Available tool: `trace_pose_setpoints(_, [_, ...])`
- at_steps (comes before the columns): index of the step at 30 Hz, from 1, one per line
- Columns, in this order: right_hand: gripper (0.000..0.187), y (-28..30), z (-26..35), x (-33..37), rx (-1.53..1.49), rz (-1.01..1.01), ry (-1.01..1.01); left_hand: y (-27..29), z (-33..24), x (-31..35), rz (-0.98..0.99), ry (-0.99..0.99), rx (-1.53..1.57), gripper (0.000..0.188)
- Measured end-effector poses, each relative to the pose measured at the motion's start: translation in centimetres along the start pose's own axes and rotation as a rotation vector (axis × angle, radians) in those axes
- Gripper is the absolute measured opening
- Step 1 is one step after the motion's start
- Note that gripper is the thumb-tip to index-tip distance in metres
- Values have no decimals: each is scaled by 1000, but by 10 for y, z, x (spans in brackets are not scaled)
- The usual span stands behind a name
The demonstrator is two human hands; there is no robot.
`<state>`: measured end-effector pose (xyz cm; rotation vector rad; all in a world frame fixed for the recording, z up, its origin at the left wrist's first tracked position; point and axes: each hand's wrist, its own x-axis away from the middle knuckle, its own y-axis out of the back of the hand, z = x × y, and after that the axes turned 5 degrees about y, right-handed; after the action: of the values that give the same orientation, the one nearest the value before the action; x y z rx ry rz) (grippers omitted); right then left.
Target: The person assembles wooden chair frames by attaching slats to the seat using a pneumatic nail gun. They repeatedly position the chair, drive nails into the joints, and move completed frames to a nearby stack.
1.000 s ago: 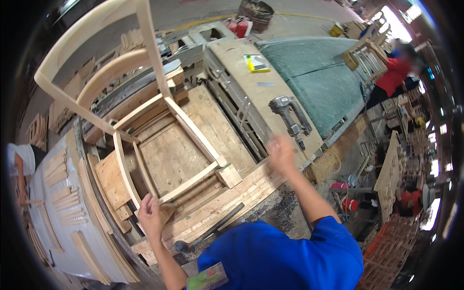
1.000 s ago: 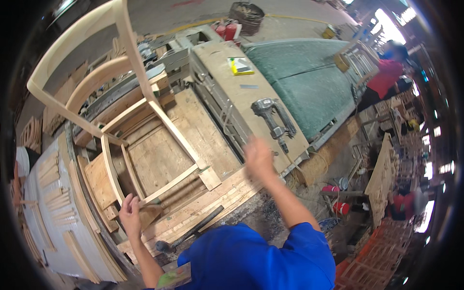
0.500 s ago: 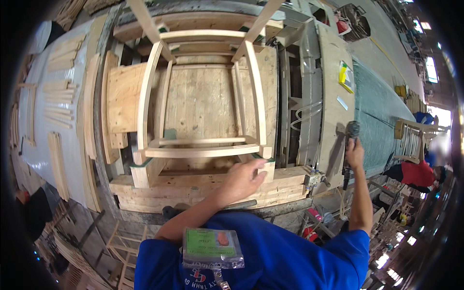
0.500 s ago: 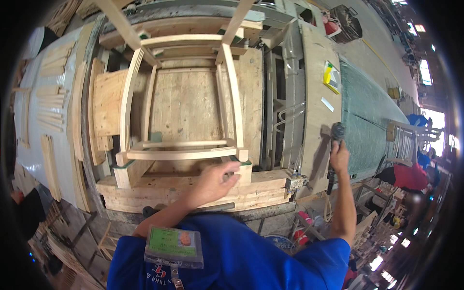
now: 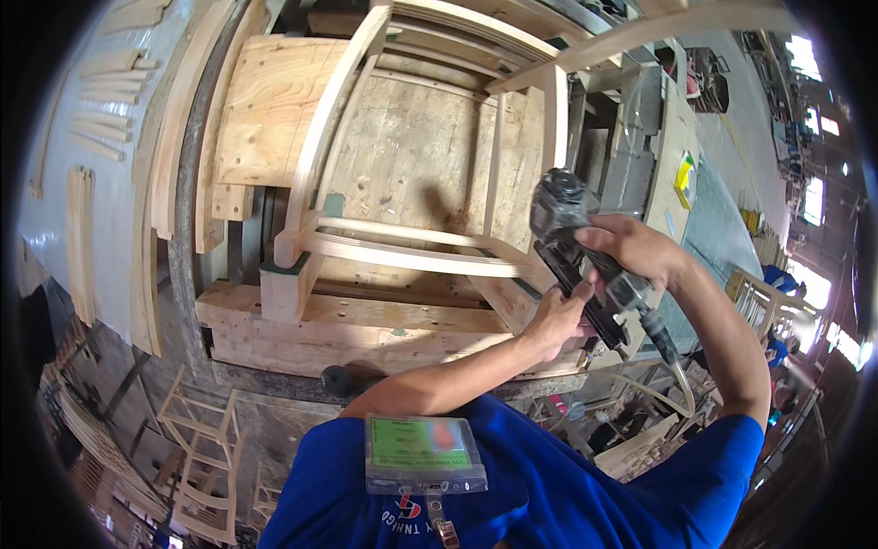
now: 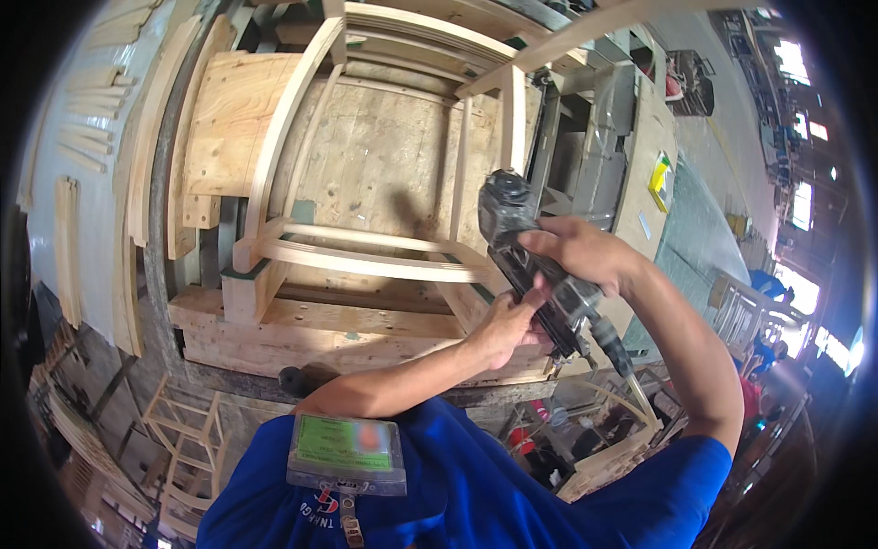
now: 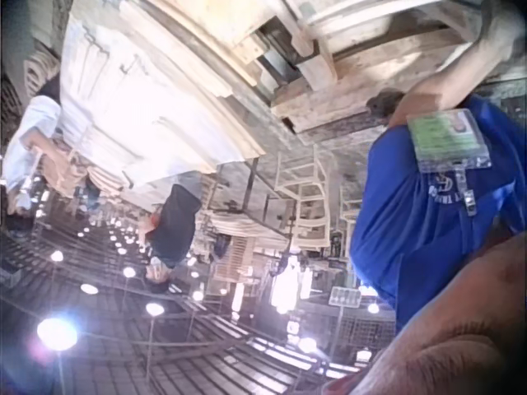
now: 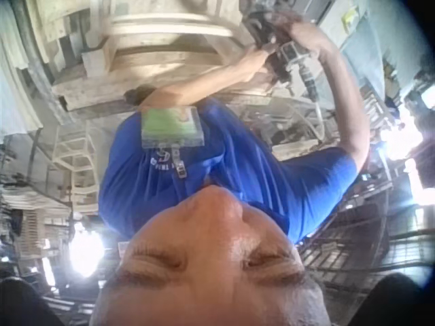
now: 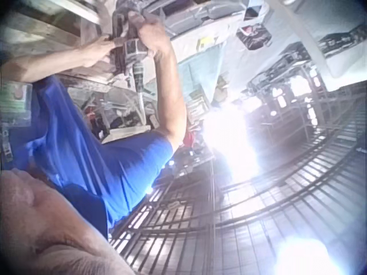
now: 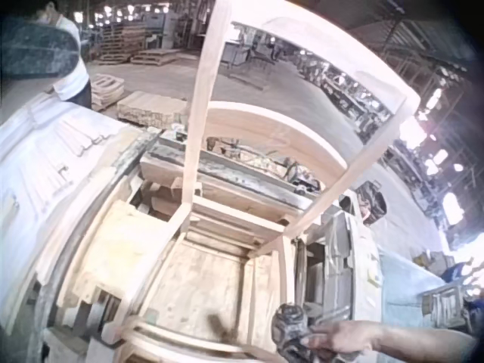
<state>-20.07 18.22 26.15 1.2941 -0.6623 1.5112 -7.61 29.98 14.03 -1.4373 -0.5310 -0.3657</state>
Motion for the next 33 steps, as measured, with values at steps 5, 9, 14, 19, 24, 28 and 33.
trace_pose_setpoints(5, [34,-5,10,-84,-204,185,-188,25,-13,-8,23,-7,293,36])
trace_pose_setpoints(9, [44,-8,19,-128,-193,216,-367,36,-21,-10,44,40,311,39])
trace_pose_setpoints(14, [42,-23,29,-137,-66,185,-440,41,-26,-9,83,63,373,43])
trace_pose_setpoints(19, [45,-19,33,-119,-49,158,-411,30,-21,-3,85,50,342,54])
trace_pose_setpoints(24, [46,-17,31,-102,-131,156,-388,24,-15,3,105,3,330,63])
trace_pose_setpoints(28, [44,-21,48,-84,4,108,-285,20,-27,3,105,15,270,68])
trace_pose_setpoints(33, [47,-33,87,-75,1106,176,264,59,-109,14,-63,-314,372,82])
